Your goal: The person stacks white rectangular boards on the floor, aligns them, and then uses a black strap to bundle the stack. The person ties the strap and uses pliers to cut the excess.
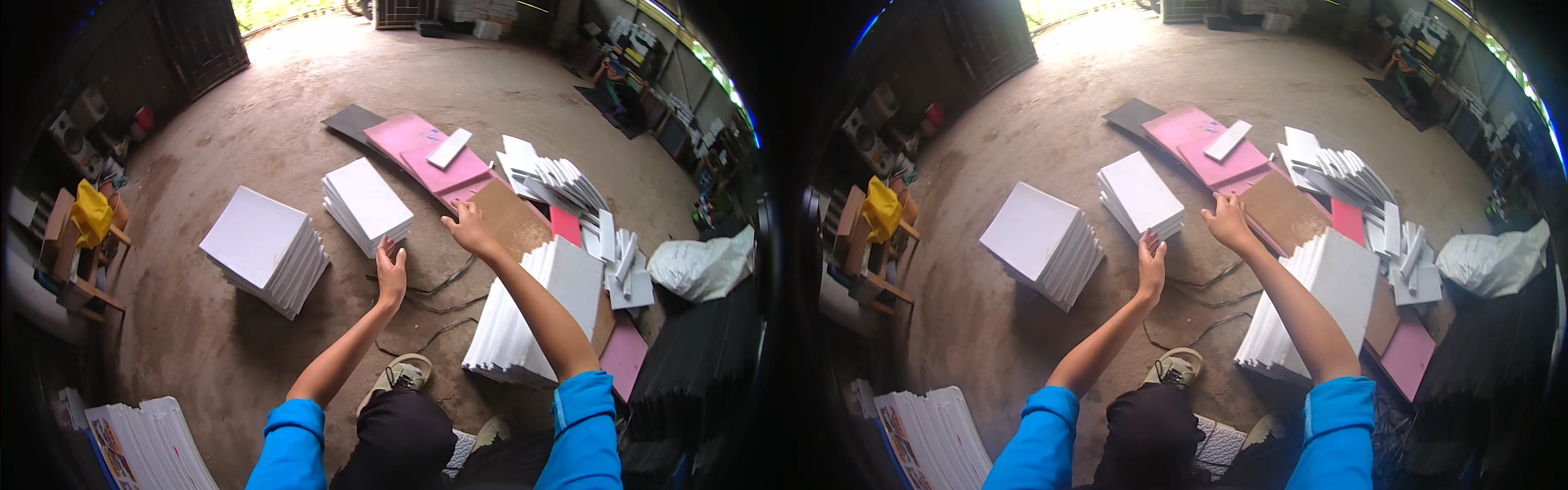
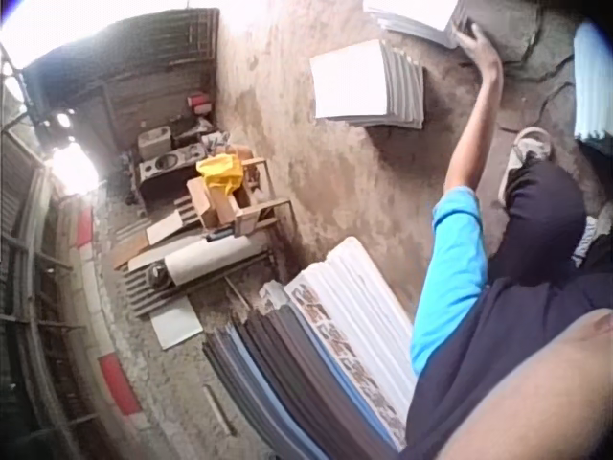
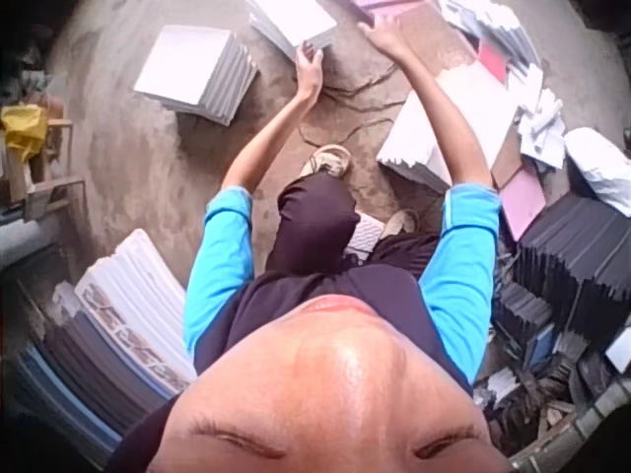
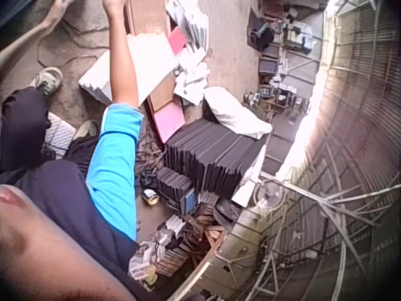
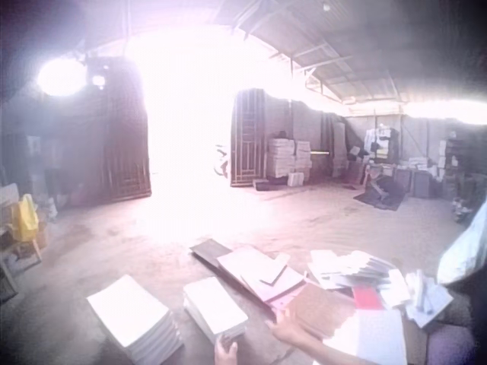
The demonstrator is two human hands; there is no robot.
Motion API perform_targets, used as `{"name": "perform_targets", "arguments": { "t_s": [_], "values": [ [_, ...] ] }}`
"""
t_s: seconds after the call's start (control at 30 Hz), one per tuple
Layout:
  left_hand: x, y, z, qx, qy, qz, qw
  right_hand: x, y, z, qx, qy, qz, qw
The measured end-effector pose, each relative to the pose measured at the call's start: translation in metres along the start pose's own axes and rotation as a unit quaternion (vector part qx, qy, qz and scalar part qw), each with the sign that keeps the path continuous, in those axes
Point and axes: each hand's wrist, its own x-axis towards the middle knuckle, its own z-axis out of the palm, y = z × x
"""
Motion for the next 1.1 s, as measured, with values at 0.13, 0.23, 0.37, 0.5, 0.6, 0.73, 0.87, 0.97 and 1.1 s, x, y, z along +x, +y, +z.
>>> {"name": "perform_targets", "arguments": {
  "t_s": [0.13, 0.23, 0.37, 0.5, 0.6, 0.73, 0.87, 0.97, 1.1],
  "values": [
    [0.040, -0.051, -0.053, 0.044, -0.002, 0.003, 0.999, 0.057, 0.021, 0.090, 0.010, -0.068, 0.054, 0.996],
    [0.059, -0.078, -0.071, 0.107, -0.051, -0.007, 0.993, 0.077, 0.027, 0.133, 0.064, -0.051, 0.045, 0.996],
    [0.071, -0.096, -0.067, 0.068, -0.071, -0.014, 0.995, 0.091, 0.030, 0.161, 0.173, -0.026, 0.084, 0.981],
    [0.080, -0.097, -0.066, 0.026, -0.057, -0.029, 0.998, 0.097, 0.028, 0.165, 0.154, 0.036, 0.082, 0.984],
    [0.084, -0.089, -0.066, -0.015, -0.054, -0.015, 0.998, 0.104, 0.032, 0.161, 0.163, 0.046, 0.071, 0.983],
    [0.089, -0.082, -0.066, -0.001, -0.077, -0.043, 0.996, 0.109, 0.034, 0.164, 0.140, 0.042, 0.043, 0.988],
    [0.080, -0.077, -0.057, 0.052, -0.071, -0.035, 0.996, 0.110, 0.044, 0.175, 0.121, 0.049, 0.047, 0.990],
    [0.072, -0.071, -0.053, 0.101, -0.045, -0.016, 0.994, 0.109, 0.047, 0.182, 0.113, 0.040, 0.052, 0.991],
    [0.072, -0.073, -0.052, 0.118, -0.024, -0.021, 0.993, 0.112, 0.052, 0.184, 0.107, 0.051, 0.030, 0.992]
  ]
}}
